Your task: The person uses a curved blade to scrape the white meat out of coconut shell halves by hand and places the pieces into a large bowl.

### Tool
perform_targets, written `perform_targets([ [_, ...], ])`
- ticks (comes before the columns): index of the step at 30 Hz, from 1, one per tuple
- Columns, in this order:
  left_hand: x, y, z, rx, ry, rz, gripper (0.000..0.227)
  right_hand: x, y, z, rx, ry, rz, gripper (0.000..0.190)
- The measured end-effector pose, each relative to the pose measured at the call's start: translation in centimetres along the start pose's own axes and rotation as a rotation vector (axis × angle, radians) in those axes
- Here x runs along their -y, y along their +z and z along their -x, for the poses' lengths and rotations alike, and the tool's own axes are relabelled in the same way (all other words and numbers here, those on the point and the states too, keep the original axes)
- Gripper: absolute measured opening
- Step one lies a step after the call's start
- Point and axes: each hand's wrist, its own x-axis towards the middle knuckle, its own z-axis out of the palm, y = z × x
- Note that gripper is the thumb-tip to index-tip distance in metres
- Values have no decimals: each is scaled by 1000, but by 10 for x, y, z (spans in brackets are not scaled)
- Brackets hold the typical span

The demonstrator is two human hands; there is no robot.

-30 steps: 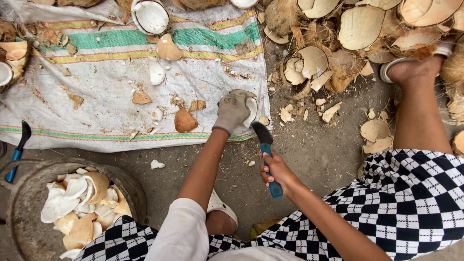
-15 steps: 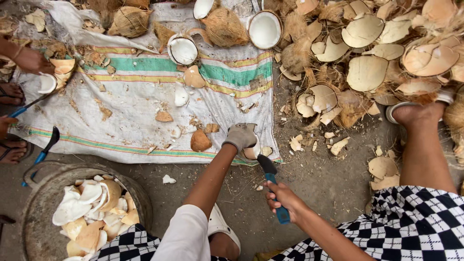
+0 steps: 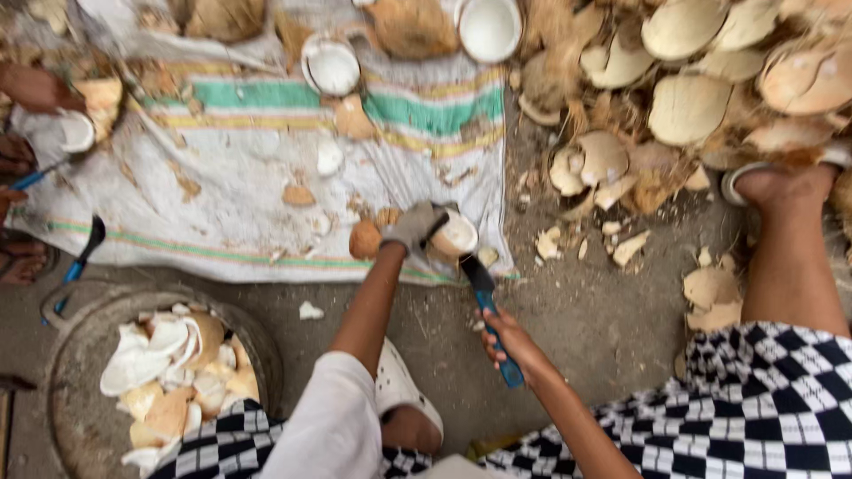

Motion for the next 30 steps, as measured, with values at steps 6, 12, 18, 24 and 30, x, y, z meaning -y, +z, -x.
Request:
perform_targets([
  [6,-48,-12,52,56,-46,-252,73,-4,4,40,-164,-75,41,38],
  [12,-101,20,95,-422,178,524,111,0,-3,64,-135,-93,119,38],
  [18,-65,8,53,-179,48,280,86,-1,-18,68,-157,-109,92,36],
  [24,-103,-18,50,-99,-221,185,57,5,-2,61,-128,-94,65,36],
  [30,-139,-24,79,-86,-425,179,79,11,8,73,-146,-84,75,39],
])
